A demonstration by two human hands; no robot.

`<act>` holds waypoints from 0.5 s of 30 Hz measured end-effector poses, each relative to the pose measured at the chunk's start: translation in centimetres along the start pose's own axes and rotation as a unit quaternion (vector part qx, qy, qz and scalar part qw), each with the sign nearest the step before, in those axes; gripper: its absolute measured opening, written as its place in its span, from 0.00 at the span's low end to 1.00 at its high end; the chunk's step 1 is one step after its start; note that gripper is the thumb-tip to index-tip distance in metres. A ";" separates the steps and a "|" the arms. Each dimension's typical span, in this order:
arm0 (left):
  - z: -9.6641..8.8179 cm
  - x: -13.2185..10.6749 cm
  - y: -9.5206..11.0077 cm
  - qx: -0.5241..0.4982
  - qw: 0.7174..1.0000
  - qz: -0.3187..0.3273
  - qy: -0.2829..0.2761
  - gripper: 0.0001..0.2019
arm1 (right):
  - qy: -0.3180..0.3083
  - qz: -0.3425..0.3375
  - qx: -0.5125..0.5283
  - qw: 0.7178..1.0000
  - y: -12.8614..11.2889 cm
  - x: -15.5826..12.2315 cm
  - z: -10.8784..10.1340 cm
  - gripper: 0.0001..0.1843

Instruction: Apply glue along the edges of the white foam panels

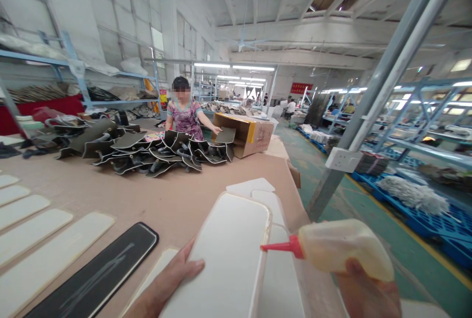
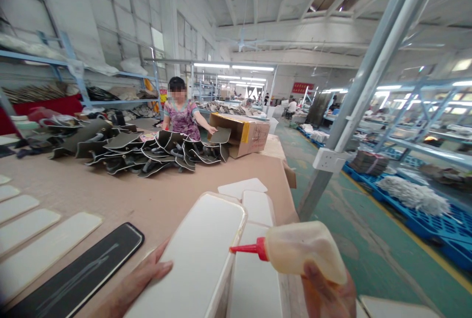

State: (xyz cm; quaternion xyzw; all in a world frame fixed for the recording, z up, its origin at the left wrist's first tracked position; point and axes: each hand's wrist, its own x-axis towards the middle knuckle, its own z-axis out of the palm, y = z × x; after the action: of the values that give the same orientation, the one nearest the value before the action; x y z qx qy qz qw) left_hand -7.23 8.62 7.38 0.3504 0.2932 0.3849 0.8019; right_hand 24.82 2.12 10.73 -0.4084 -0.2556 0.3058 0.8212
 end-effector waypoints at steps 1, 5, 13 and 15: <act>-0.1 0.1 0.0 0.002 1.000 0.003 -0.004 0.43 | -0.006 0.010 0.000 1.000 0.0 -0.1 0.0 0.25; -0.2 0.5 0.2 0.016 1.000 0.001 -0.004 0.42 | 0.009 0.035 0.003 0.999 -0.3 -0.8 0.1 0.33; -0.3 1.2 0.6 0.020 1.000 0.006 -0.013 0.43 | 0.000 0.054 0.026 0.998 0.6 -1.1 -0.9 0.34; -0.4 1.4 0.7 0.025 1.000 0.009 -0.011 0.43 | 0.002 0.058 0.027 0.998 0.9 -1.0 -1.3 0.34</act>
State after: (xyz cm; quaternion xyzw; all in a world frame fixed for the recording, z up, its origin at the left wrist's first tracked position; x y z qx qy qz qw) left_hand -7.04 10.17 7.41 0.3772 0.2908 0.3806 0.7926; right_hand 24.78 1.20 9.13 -0.4009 -0.2216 0.3586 0.8133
